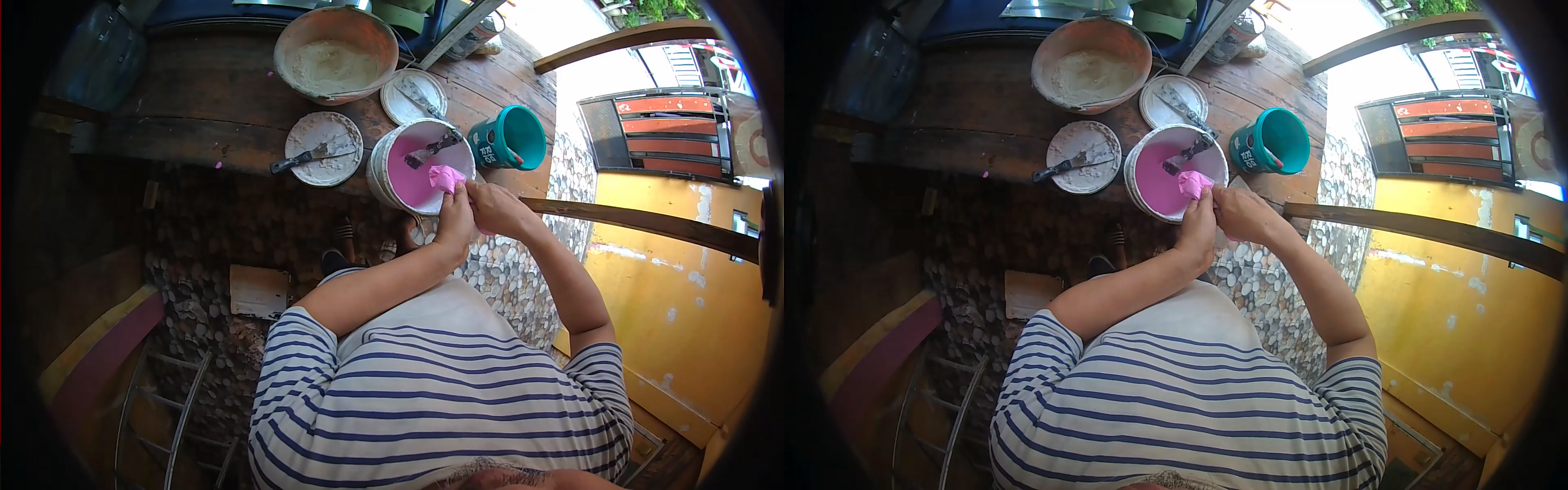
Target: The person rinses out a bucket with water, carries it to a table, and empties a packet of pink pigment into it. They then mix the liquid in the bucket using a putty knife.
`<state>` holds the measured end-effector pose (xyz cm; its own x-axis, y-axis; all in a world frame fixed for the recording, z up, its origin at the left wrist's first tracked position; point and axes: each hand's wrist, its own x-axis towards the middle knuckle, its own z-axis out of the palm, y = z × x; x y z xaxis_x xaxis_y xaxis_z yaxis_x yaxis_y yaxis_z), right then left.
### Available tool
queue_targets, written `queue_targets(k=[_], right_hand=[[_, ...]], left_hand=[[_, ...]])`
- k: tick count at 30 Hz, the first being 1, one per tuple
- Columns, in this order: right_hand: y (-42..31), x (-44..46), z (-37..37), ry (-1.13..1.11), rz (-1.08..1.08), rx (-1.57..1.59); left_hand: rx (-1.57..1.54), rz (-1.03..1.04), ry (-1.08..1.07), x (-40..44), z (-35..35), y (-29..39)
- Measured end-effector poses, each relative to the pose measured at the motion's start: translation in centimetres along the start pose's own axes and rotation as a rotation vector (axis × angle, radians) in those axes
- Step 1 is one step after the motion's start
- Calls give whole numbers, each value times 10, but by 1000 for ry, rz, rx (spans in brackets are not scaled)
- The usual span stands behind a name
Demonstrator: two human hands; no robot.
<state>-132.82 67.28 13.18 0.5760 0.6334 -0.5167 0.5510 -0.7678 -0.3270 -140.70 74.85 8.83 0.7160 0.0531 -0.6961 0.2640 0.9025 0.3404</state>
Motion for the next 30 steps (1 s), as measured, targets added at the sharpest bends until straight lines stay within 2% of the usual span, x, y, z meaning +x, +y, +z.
queue_targets(k=[4, 6, 18, 30], right_hand=[[-4, 1, -4, -3, -31, 5], [-5, 3, -7, -23, -20, 11], [-6, 1, -26, -204, -2, 88], [9, 7, -18, -256, -42, 66]], left_hand=[[-73, 11, 36, 5, -3, -3], [-113, 20, -80, 9, -9, -2], [-247, -96, -152, 10, -9, -3], [-226, -117, -36, 18, -3, -10]])
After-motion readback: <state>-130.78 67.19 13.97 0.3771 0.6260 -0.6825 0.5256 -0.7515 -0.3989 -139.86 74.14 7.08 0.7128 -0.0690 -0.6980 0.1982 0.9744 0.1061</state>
